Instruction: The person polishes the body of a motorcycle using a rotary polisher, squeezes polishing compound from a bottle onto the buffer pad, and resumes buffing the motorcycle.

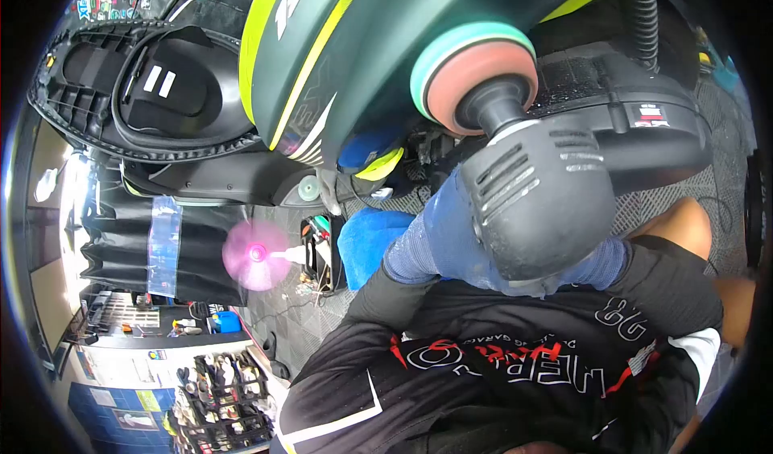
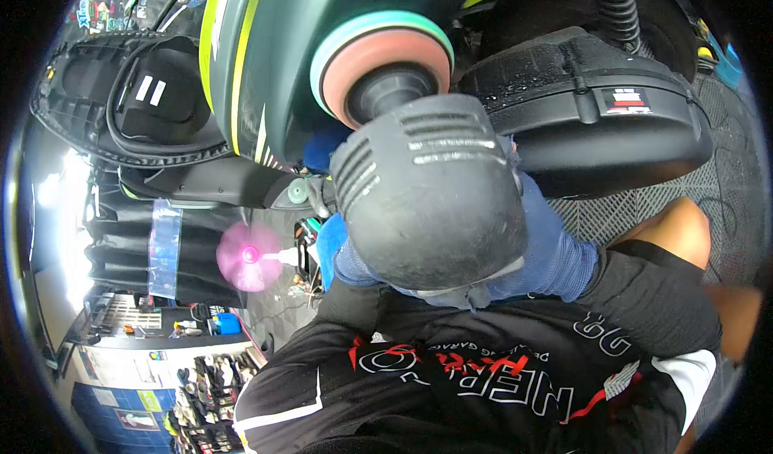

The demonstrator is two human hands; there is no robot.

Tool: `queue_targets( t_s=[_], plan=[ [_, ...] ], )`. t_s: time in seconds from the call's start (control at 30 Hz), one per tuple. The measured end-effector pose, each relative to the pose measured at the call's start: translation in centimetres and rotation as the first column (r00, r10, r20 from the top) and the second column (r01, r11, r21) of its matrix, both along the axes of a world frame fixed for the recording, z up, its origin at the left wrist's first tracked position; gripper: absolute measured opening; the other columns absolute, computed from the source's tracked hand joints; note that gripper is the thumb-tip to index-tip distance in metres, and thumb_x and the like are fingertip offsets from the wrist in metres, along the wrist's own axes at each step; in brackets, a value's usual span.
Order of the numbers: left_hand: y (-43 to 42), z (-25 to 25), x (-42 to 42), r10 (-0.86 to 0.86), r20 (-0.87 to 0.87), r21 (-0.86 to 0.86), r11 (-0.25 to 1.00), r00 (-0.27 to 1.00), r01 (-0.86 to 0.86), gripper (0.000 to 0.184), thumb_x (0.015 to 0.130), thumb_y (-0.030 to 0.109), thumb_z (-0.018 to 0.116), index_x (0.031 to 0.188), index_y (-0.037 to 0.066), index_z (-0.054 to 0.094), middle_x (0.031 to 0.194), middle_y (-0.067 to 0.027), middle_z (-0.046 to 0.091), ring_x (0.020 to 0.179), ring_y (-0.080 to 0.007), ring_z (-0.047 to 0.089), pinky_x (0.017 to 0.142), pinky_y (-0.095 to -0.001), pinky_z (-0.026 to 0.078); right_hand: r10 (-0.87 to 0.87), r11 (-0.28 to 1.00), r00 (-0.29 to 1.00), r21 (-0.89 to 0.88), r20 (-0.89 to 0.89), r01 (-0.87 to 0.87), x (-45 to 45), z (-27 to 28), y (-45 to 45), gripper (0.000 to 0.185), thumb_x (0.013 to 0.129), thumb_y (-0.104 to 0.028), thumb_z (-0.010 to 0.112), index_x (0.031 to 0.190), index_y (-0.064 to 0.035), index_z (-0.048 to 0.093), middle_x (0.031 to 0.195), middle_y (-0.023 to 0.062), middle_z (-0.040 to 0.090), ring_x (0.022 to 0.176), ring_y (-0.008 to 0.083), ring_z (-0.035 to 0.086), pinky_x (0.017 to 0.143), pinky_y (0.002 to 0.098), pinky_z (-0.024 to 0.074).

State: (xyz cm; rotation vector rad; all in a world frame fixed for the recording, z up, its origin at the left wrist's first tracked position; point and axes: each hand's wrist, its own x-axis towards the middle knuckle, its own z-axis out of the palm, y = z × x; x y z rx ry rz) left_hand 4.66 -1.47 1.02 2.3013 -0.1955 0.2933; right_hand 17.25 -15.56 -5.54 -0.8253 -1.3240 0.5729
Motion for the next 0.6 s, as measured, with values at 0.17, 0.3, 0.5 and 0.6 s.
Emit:
queue_targets(
  t_s=[0.17,0.3,0.5,0.6],
  plan=[
    [1.7,-1.9,-3.4,0.036,-0.045,-0.002,0.999,0.998,-0.036,0.065,0.096,0.038,0.064,0.142,-0.006,0.054,0.134,-0.0180,0.066,0.123,-0.0312,0.065,0.105,-0.0392,0.051,0.279,0.845,0.576,-0.089,-0.769,-0.528,-2.5,-2.6,1.8,0.074,0.085,-0.022,0.084,0.147,-0.0065,0.048,0.142,0.0137,0.058,0.127,0.0258,0.061,0.108,0.0405,0.0506],
    [2.7,-2.6,-5.3,0.053,-0.078,0.001,0.999,0.995,-0.054,0.066,0.096,0.039,0.064,0.142,-0.007,0.053,0.134,-0.0181,0.066,0.124,-0.0311,0.065,0.106,-0.0392,0.051,0.241,0.924,0.947,-0.248,-0.214,-0.291,-2.9,-3.2,2.7,0.080,0.078,-0.029,0.090,0.144,-0.0050,0.052,0.137,0.0144,0.062,0.123,0.0276,0.063,0.106,0.0417,0.0510],
    [2.4,-2.8,-5.0,0.043,-0.093,0.020,0.999,0.995,-0.041,0.067,0.096,0.039,0.064,0.143,-0.007,0.052,0.135,-0.0183,0.066,0.124,-0.0310,0.064,0.106,-0.0392,0.051,-0.004,0.999,0.981,-0.052,0.192,0.014,-0.9,-1.6,1.8,0.088,0.071,-0.035,0.094,0.142,-0.0030,0.053,0.132,0.0163,0.064,0.119,0.0324,0.064,0.105,0.0442,0.0499],
    [1.9,-2.6,-4.1,0.026,-0.108,0.027,0.999,0.994,-0.023,0.067,0.096,0.039,0.064,0.143,-0.007,0.052,0.135,-0.0184,0.065,0.125,-0.0310,0.064,0.106,-0.0392,0.051,-0.080,0.997,0.970,0.015,0.230,0.079,-0.2,-1.5,1.5,0.091,0.068,-0.039,0.096,0.141,-0.0020,0.054,0.129,0.0173,0.065,0.117,0.0348,0.065,0.105,0.0454,0.0493]
  ],
)
